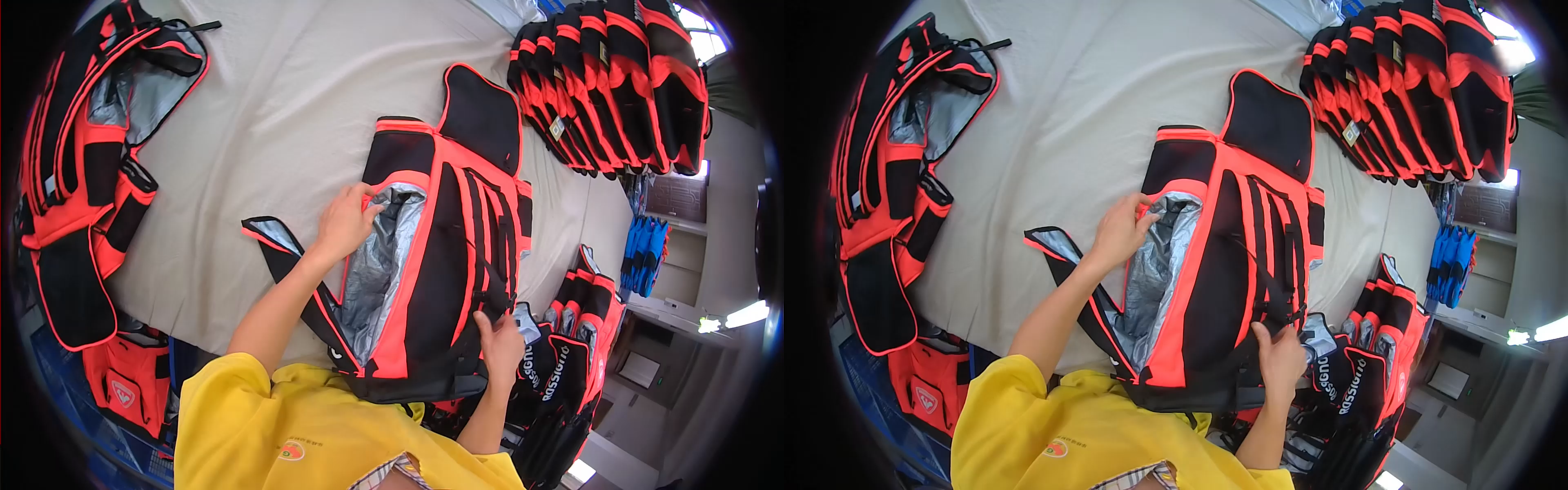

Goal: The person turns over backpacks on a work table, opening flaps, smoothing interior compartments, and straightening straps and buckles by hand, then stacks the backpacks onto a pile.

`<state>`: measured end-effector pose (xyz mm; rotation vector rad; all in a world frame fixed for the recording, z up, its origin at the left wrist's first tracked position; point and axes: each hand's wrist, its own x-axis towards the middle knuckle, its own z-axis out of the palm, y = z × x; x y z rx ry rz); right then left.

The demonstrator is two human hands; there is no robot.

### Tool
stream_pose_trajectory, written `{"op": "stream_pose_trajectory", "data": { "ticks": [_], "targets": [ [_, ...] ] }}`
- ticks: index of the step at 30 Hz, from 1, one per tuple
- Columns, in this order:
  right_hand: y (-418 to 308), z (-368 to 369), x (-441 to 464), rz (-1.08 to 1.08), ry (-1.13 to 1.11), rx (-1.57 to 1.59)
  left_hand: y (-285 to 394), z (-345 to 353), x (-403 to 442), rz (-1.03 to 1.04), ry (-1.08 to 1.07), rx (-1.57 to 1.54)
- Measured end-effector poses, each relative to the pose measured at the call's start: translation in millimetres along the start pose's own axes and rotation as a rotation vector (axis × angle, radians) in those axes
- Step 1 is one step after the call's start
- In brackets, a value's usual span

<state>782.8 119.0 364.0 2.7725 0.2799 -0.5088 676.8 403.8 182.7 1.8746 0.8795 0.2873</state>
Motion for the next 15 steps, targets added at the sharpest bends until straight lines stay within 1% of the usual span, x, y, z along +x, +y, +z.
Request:
{"op": "stream_pose_trajectory", "data": {
  "ticks": [1, 2, 3, 5, 6, 7, 8, 9, 10, 11, 12, 13, 15],
  "targets": [
    [-21, -11, -5, 0.009, -0.010, 0.000, -10, 13, 2, -0.017, 0.096, -0.014],
    [-40, -19, -6, -0.039, 0.137, 0.316, -16, 21, 4, -0.036, 0.192, -0.029],
    [-58, -20, -4, -0.086, 0.286, 0.628, -18, 21, 8, -0.041, 0.179, -0.028],
    [-93, -5, 12, -0.313, 0.427, 0.615, -21, 16, 16, -0.172, 0.020, -0.136],
    [-109, 1, 20, -0.426, 0.461, 0.544, -17, 11, 17, -0.200, -0.040, -0.146],
    [-126, 7, 32, -0.548, 0.500, 0.475, -13, 9, 17, -0.209, -0.047, -0.145],
    [-142, 18, 43, -0.585, 0.486, 0.471, -11, 8, 17, -0.205, -0.055, -0.153],
    [-153, 29, 54, -0.625, 0.467, 0.465, -12, 9, 14, -0.205, -0.062, -0.161],
    [-160, 34, 64, -0.579, 0.234, 0.469, -16, 11, 10, -0.226, -0.070, -0.162],
    [-166, 37, 70, -0.526, 0.008, 0.472, -22, 13, 9, -0.177, -0.070, -0.132],
    [-168, 37, 72, -0.509, -0.047, 0.468, -25, 15, 14, -0.116, -0.059, -0.102],
    [-167, 36, 75, -0.518, -0.045, 0.469, -27, 16, 17, -0.116, -0.050, -0.101],
    [-151, 36, 77, -0.407, -0.218, 0.517, -28, 18, 22, -0.121, -0.093, 0.067]
  ]
}}
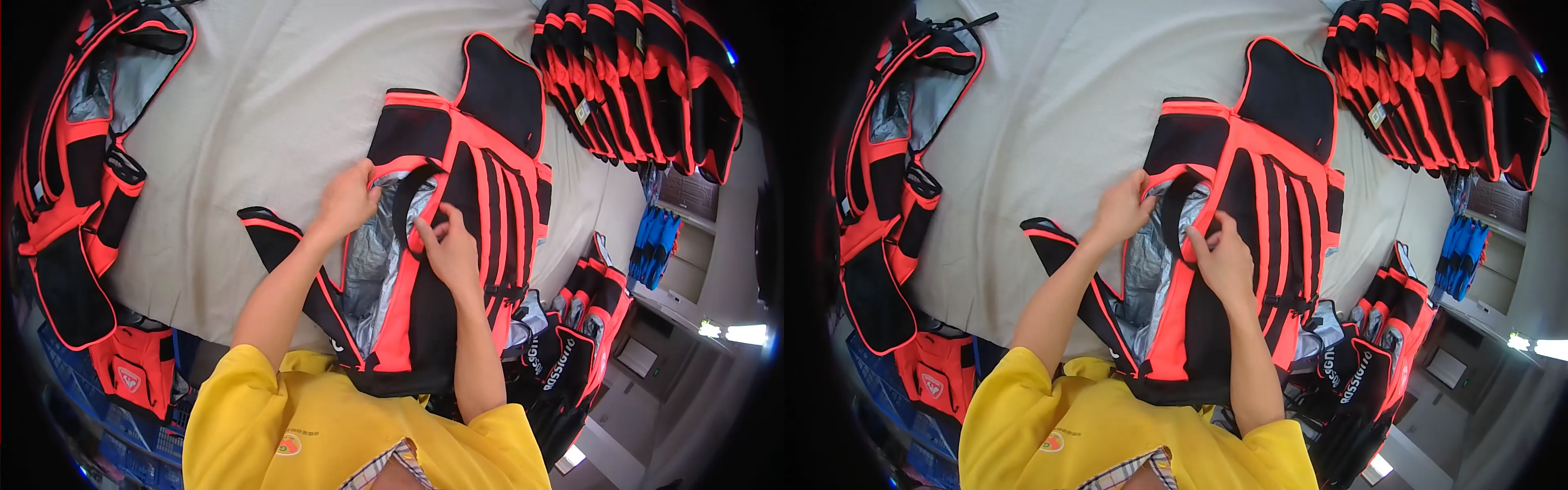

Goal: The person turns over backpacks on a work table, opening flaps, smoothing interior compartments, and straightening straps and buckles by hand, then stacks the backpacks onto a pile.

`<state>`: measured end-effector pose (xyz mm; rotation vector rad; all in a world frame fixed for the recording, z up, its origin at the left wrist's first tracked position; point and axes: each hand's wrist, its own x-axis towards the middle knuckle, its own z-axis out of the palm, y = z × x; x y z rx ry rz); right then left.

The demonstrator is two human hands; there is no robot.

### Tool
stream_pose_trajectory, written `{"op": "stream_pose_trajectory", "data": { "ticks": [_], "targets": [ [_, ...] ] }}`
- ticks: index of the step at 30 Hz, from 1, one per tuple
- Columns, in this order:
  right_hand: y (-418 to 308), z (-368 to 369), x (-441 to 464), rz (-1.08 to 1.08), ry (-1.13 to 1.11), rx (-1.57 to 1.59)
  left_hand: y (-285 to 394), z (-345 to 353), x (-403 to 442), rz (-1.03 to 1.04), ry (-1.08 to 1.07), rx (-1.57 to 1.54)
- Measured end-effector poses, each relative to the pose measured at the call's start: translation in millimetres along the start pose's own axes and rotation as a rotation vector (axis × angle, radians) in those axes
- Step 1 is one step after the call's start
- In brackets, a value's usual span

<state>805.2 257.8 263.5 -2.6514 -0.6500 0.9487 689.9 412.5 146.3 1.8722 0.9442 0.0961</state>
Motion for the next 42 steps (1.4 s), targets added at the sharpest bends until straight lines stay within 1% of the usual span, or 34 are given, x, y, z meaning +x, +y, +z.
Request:
{"op": "stream_pose_trajectory", "data": {
  "ticks": [1, 2, 3, 4, 5, 6, 7, 8, 9, 10, 12, 13, 14, 16, 18, 20, 21, 23, 24, 25, 26, 27, 28, 30, 31, 32, 33, 34, 36, 37, 38, 40, 41, 42],
  "targets": [
    [18, 2, -4, -0.042, 0.067, 0.060, 1, 1, 1, 0.006, -0.001, -0.003],
    [35, 3, -8, -0.008, 0.073, 0.177, 4, 4, 2, -0.007, 0.052, 0.057],
    [44, -1, -14, 0.038, 0.072, 0.384, 8, 10, 1, -0.016, 0.097, 0.116],
    [55, -4, -24, 0.095, 0.073, 0.593, 5, 12, 2, -0.008, 0.065, 0.109],
    [74, -9, -31, 0.108, 0.045, 0.778, -3, 11, 7, 0.009, 0.070, 0.035],
    [74, -15, -47, 0.120, 0.091, 0.890, -7, 10, 6, 0.028, 0.087, -0.035],
    [77, -21, -61, 0.131, 0.099, 0.951, -1, 1, -8, 0.034, 0.059, -0.029],
    [81, -25, -74, 0.134, 0.106, 1.016, 6, -14, -20, 0.085, 0.127, 0.040],
    [83, -26, -89, 0.151, 0.139, 0.995, 19, -30, -28, 0.142, 0.208, 0.110],
    [87, -26, -101, 0.150, 0.143, 1.012, 31, -42, -42, 0.152, 0.206, 0.123],
    [100, -22, -130, 0.098, 0.084, 0.940, 54, -58, -86, 0.176, 0.257, -0.184],
    [103, -20, -141, 0.069, 0.098, 0.962, 65, -63, -107, 0.022, 0.130, -0.393],
    [108, -17, -153, 0.076, 0.105, 0.981, 73, -59, -131, 0.030, 0.117, -0.377],
    [116, -11, -168, -0.039, 0.136, 0.822, 90, -51, -171, -0.184, -0.171, -0.641],
    [119, 0, -186, -0.111, 0.178, 0.852, 87, -18, -200, -0.202, -0.289, -0.527],
    [120, 9, -205, -0.240, 0.284, 0.736, 104, 11, -219, -0.293, -0.398, -0.595],
    [122, 13, -214, -0.307, 0.298, 0.654, 103, 22, -219, -0.281, -0.369, -0.573],
    [129, 20, -232, -0.501, 0.334, 0.391, 101, 35, -214, -0.282, -0.496, -0.774],
    [139, 32, -235, -0.598, 0.367, 0.263, 109, 29, -216, -0.270, -0.471, -0.748],
    [149, 43, -238, -0.713, 0.385, 0.162, 120, 21, -221, -0.194, -0.421, -0.914],
    [158, 49, -247, -0.729, 0.392, 0.188, 131, 13, -228, -0.115, -0.374, -1.078],
    [160, 49, -254, -0.760, 0.392, 0.120, 138, 3, -234, -0.071, -0.316, -1.192],
    [162, 47, -257, -0.792, 0.393, 0.052, 136, -9, -237, 0.061, -0.292, -1.225],
    [169, 42, -260, -0.817, 0.411, 0.120, 124, -36, -248, 0.151, -0.266, -1.263],
    [175, 38, -255, -0.810, 0.350, 0.123, 124, -44, -257, 0.163, -0.253, -1.236],
    [182, 34, -252, -0.801, 0.287, 0.124, 126, -50, -269, 0.236, -0.196, -1.254],
    [188, 31, -249, -0.853, 0.297, 0.138, 127, -53, -279, 0.313, -0.140, -1.271],
    [194, 27, -251, -0.872, 0.299, 0.155, 124, -56, -289, 0.323, -0.127, -1.252],
    [200, 18, -253, -1.055, 0.381, 0.105, 124, -60, -311, 0.322, 0.051, -0.984],
    [204, 21, -253, -1.094, 0.399, 0.089, 135, -58, -326, 0.195, 0.175, -0.905],
    [208, 25, -253, -1.115, 0.393, 0.100, 133, -53, -332, 0.198, 0.197, -0.895],
    [211, 31, -249, -1.125, 0.406, 0.064, 120, -43, -336, 0.223, 0.351, -0.603],
    [211, 32, -248, -1.152, 0.404, 0.071, 117, -37, -337, 0.272, 0.376, -0.615],
    [210, 34, -250, -1.132, 0.381, 0.046, 119, -33, -340, 0.276, 0.405, -0.606]
  ]
}}
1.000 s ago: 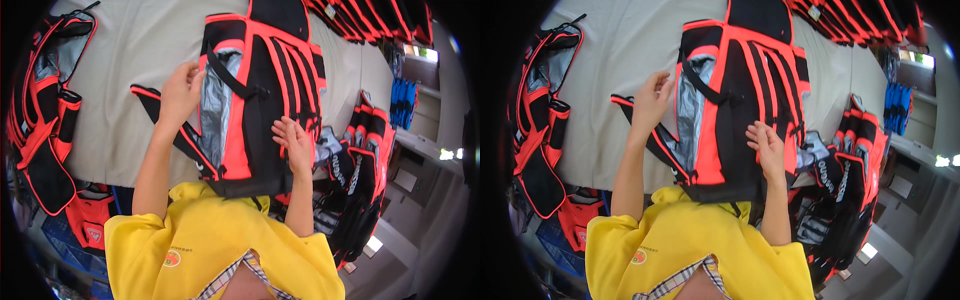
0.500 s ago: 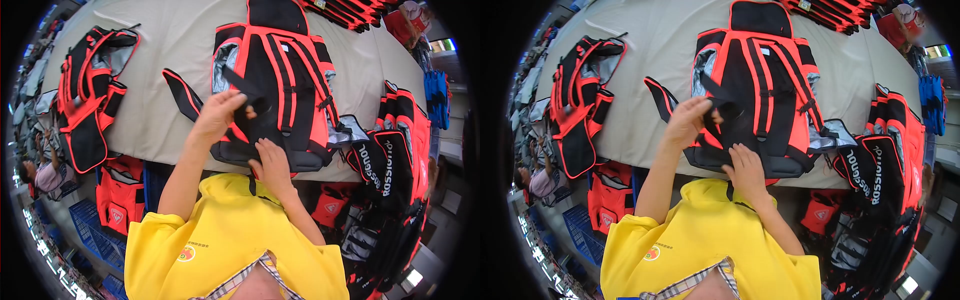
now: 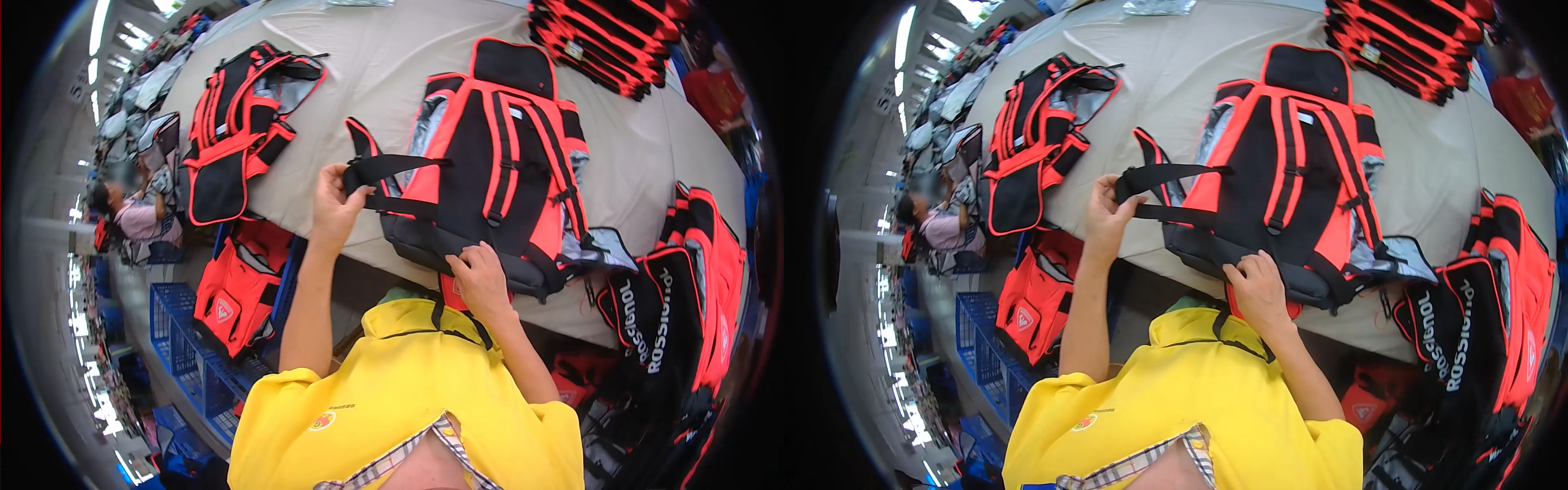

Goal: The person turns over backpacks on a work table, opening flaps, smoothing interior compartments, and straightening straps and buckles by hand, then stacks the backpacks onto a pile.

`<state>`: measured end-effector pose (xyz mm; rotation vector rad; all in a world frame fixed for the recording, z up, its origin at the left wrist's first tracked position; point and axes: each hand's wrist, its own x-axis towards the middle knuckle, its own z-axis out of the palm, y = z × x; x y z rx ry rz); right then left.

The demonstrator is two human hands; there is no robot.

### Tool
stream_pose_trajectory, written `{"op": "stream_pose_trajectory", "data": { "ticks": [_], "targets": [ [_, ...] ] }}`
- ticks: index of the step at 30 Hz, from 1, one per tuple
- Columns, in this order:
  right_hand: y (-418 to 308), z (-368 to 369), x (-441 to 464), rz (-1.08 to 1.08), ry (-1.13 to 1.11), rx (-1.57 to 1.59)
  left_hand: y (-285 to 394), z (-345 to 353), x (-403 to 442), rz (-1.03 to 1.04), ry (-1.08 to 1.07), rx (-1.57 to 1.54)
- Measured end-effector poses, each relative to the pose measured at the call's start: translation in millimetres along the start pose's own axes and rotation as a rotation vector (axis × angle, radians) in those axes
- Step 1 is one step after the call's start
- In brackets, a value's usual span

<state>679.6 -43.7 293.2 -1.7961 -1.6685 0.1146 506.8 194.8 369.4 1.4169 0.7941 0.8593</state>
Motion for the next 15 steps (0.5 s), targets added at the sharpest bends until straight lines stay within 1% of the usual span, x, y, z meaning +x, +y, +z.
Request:
{"op": "stream_pose_trajectory", "data": {
  "ticks": [1, 2, 3, 4, 6, 8, 9, 10, 12, 13, 14, 15],
  "targets": [
    [-2, 1, 1, 0.016, -0.029, -0.013, 2, 3, -2, 0.036, 0.006, -0.070],
    [-6, 0, 3, -0.012, -0.023, -0.003, 3, 4, -1, 0.075, 0.008, -0.142],
    [-10, -3, 5, 0.032, -0.031, 0.016, 3, 3, -1, 0.091, -0.023, -0.224],
    [-11, -7, 7, 0.081, -0.037, 0.029, 5, 0, -1, 0.111, -0.016, -0.222],
    [-11, -10, 15, 0.085, -0.004, 0.035, 10, 2, -1, 0.100, -0.147, -0.263],
    [-20, -15, 25, 0.240, 0.130, 0.384, 16, 11, -5, 0.099, -0.203, -0.324],
    [-20, -16, 35, 0.246, 0.144, 0.469, 17, 15, -5, 0.085, -0.285, -0.294],
    [-25, -20, 48, 0.274, 0.167, 0.443, 18, 22, -6, 0.067, -0.375, -0.265],
    [-36, -30, 74, 0.883, 0.067, 1.625, 23, 40, -7, 0.132, -0.574, -0.184],
    [-35, -28, 79, 0.903, 0.121, 1.606, 20, 45, -9, 0.119, -0.575, -0.045],
    [-32, -23, 84, 0.801, 0.203, 1.750, 17, 48, -9, 0.112, -0.573, 0.094],
    [-30, -20, 87, 0.682, 0.278, 1.885, 19, 49, -7, 0.109, -0.610, 0.072]
  ]
}}
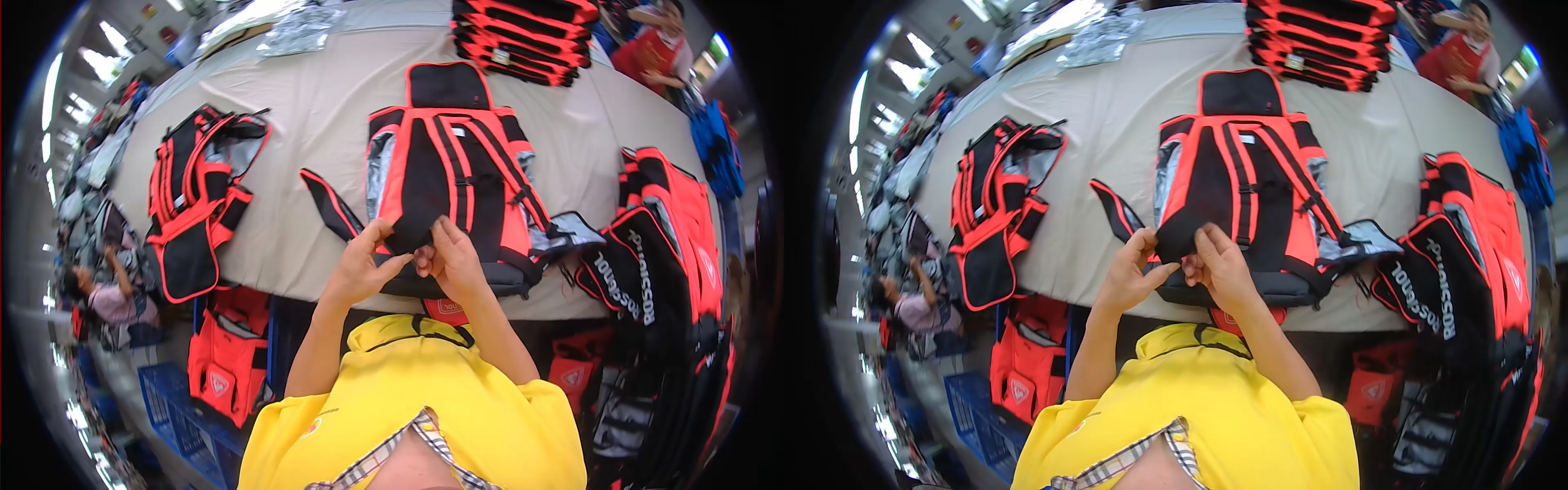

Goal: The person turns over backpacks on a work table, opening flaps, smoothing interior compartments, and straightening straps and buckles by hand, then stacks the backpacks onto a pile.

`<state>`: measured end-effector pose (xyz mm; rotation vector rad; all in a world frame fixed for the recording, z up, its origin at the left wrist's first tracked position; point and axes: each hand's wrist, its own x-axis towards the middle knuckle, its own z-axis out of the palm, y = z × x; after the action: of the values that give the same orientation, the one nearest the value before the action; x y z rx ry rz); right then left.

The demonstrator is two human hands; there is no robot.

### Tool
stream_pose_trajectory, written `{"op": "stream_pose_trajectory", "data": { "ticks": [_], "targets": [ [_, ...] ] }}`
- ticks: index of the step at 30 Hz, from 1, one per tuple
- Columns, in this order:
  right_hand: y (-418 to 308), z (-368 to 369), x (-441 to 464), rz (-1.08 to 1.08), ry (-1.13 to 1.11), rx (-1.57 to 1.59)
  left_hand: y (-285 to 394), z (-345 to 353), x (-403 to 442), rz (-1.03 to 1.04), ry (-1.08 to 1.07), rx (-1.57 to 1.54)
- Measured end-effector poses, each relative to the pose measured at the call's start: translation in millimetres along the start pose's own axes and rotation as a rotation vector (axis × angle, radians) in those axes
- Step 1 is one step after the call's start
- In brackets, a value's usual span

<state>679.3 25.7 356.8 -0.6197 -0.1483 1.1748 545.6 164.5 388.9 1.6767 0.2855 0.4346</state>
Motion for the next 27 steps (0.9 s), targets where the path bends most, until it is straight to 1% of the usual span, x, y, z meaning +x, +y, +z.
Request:
{"op": "stream_pose_trajectory", "data": {
  "ticks": [1, 2, 3, 4, 5, 6, 7, 9, 10, 11, 12, 13, 14, 16, 17, 19, 20, 21, 23, 24, 25, 27],
  "targets": [
    [-5, 8, -3, -0.021, 0.029, -0.006, 5, -3, 1, -0.034, -0.060, 0.131],
    [-13, 23, -8, -0.054, 0.047, -0.206, 7, -8, 2, -0.063, -0.114, 0.266],
    [-17, 32, -9, -0.079, 0.063, -0.409, 5, -10, 1, -0.056, -0.129, 0.247],
    [-14, 32, -8, -0.062, 0.067, -0.537, 3, -8, -2, -0.036, -0.079, 0.165],
    [-10, 35, -9, -0.057, 0.084, -0.549, 0, -7, -3, -0.019, -0.024, 0.083],
    [-4, 38, -9, -0.043, 0.133, -0.569, -7, -7, -2, 0.001, 0.067, 0.136],
    [2, 41, -10, -0.025, 0.182, -0.586, -18, -16, 0, -0.004, 0.062, 0.121],
    [10, 42, -13, -0.011, 0.232, -0.620, -43, -35, 7, -0.236, 0.214, -0.245],
    [14, 42, -17, -0.031, 0.270, -0.551, -50, -45, 14, -0.136, 0.220, -0.569],
    [18, 42, -23, -0.051, 0.317, -0.480, -51, -58, 16, -0.124, 0.142, -0.938],
    [22, 40, -27, -0.043, 0.354, -0.565, -46, -70, 15, -0.156, 0.108, -0.975],
    [26, 40, -31, -0.042, 0.395, -0.566, -47, -79, 16, -0.184, 0.065, -1.011],
    [29, 40, -36, -0.048, 0.397, -0.639, -54, -85, 17, -0.207, 0.043, -1.034],
    [33, 41, -43, -0.053, 0.402, -0.769, -63, -89, 18, -0.262, 0.005, -0.719],
    [35, 44, -46, -0.048, 0.424, -0.773, -60, -84, 16, -0.274, -0.006, -0.735],
    [40, 53, -45, -0.075, 0.387, -0.884, -39, -69, 13, -0.378, -0.275, -0.234],
    [46, 54, -42, -0.099, 0.389, -0.878, -45, -58, 14, -0.317, -0.371, -0.390],
    [46, 53, -41, -0.092, 0.374, -0.882, -43, -56, 15, -0.315, -0.355, -0.388],
    [43, 50, -38, 0.014, 0.369, -0.836, -38, -56, 21, -0.480, -0.179, -0.855],
    [42, 47, -36, 0.010, 0.424, -0.756, -30, -52, 25, -0.355, 0.034, -1.086],
    [37, 47, -35, -0.028, 0.460, -0.716, -40, -60, 29, -0.334, 0.065, -1.074],
    [25, 38, -34, -0.080, 0.487, -0.685, -71, -89, 34, -0.081, 0.127, -1.585]
  ]
}}
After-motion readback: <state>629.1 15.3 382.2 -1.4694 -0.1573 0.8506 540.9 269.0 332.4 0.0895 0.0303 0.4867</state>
